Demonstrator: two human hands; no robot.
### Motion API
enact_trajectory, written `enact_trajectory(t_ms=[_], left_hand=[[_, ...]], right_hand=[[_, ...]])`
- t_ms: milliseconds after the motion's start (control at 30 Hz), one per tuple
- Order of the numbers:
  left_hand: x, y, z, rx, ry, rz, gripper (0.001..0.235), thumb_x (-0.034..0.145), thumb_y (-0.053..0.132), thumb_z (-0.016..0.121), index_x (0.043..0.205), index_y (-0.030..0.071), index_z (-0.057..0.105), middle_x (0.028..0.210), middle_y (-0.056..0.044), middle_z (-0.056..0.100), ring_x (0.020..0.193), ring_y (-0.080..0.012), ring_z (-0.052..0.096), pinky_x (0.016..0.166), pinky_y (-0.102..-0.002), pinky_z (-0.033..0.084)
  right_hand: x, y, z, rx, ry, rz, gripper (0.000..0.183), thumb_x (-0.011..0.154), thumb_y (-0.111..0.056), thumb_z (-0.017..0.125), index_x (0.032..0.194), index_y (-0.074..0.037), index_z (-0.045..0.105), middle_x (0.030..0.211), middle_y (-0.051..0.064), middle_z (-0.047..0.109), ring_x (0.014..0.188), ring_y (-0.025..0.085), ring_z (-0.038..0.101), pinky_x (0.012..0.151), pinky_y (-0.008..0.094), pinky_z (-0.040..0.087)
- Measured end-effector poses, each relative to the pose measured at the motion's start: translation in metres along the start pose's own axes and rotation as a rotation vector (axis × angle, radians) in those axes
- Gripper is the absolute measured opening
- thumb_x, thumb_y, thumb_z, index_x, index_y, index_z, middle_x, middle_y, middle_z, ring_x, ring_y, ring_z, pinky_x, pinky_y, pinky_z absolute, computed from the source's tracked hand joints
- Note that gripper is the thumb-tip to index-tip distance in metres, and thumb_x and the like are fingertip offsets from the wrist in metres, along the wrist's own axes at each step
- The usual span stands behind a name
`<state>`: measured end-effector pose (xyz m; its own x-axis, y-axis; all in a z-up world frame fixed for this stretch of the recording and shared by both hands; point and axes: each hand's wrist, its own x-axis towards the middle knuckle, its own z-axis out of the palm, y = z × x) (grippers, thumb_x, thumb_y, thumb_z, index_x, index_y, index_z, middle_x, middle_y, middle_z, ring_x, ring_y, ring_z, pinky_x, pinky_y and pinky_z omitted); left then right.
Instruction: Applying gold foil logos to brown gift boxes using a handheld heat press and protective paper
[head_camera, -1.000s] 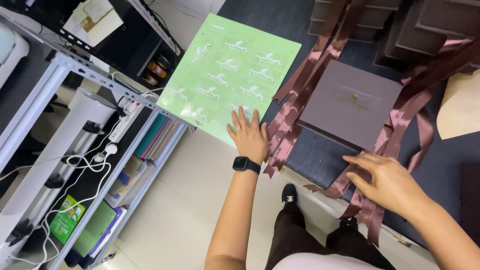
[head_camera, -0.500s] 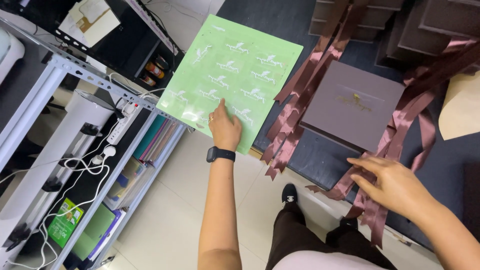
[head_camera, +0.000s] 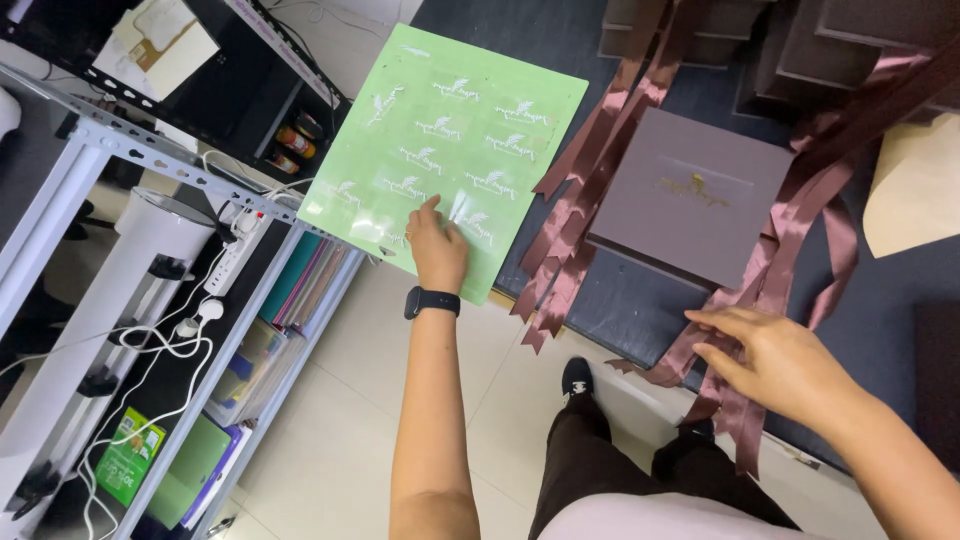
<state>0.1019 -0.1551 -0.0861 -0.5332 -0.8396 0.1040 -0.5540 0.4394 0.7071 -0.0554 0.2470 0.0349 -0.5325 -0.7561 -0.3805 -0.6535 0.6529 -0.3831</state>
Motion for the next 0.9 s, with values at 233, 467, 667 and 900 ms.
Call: enact_trajectory(t_ms=[233, 467, 667, 900], left_hand=[[0.014, -0.012, -0.005, -0.196, 0.049, -0.196, 0.029, 0.093, 0.006, 0.053, 0.113, 0.012, 0.073, 0.102, -0.006, 0.071, 0.094, -0.0185, 0.068, 0.090, -0.035, 0.057], [-0.003, 0.026, -0.031, -0.296, 0.096, -0.218, 0.026, 0.097, 0.009, 0.051, 0.111, 0.012, 0.073, 0.091, -0.004, 0.072, 0.080, -0.0124, 0.072, 0.079, -0.031, 0.059], [-0.046, 0.087, -0.047, -0.665, 0.164, -0.253, 0.023, 0.098, 0.005, 0.058, 0.115, 0.003, 0.072, 0.091, -0.009, 0.068, 0.079, -0.0167, 0.072, 0.081, -0.028, 0.065], [-0.141, 0.222, -0.004, -1.053, -0.012, -0.150, 0.023, 0.096, 0.008, 0.064, 0.116, -0.003, 0.068, 0.088, -0.014, 0.072, 0.079, -0.0169, 0.070, 0.077, -0.027, 0.062]], right_hand=[[-0.005, 0.005, 0.001, 0.020, -0.023, -0.016, 0.049, 0.088, -0.038, 0.064, 0.136, -0.032, 0.065, 0.133, -0.005, 0.071, 0.110, 0.021, 0.073, 0.091, 0.041, 0.058], [-0.012, 0.009, -0.002, 0.015, -0.035, 0.011, 0.052, 0.088, -0.042, 0.062, 0.139, -0.035, 0.062, 0.138, -0.005, 0.068, 0.117, 0.021, 0.070, 0.094, 0.041, 0.059], [-0.017, 0.031, -0.002, 0.029, 0.026, -0.023, 0.054, 0.085, -0.038, 0.064, 0.139, -0.034, 0.063, 0.142, -0.005, 0.065, 0.125, 0.022, 0.066, 0.104, 0.041, 0.053], [-0.038, 0.063, -0.032, 0.596, 0.314, 0.051, 0.033, 0.089, -0.023, 0.072, 0.120, -0.016, 0.078, 0.111, -0.001, 0.080, 0.068, 0.011, 0.052, 0.071, 0.024, 0.047]])
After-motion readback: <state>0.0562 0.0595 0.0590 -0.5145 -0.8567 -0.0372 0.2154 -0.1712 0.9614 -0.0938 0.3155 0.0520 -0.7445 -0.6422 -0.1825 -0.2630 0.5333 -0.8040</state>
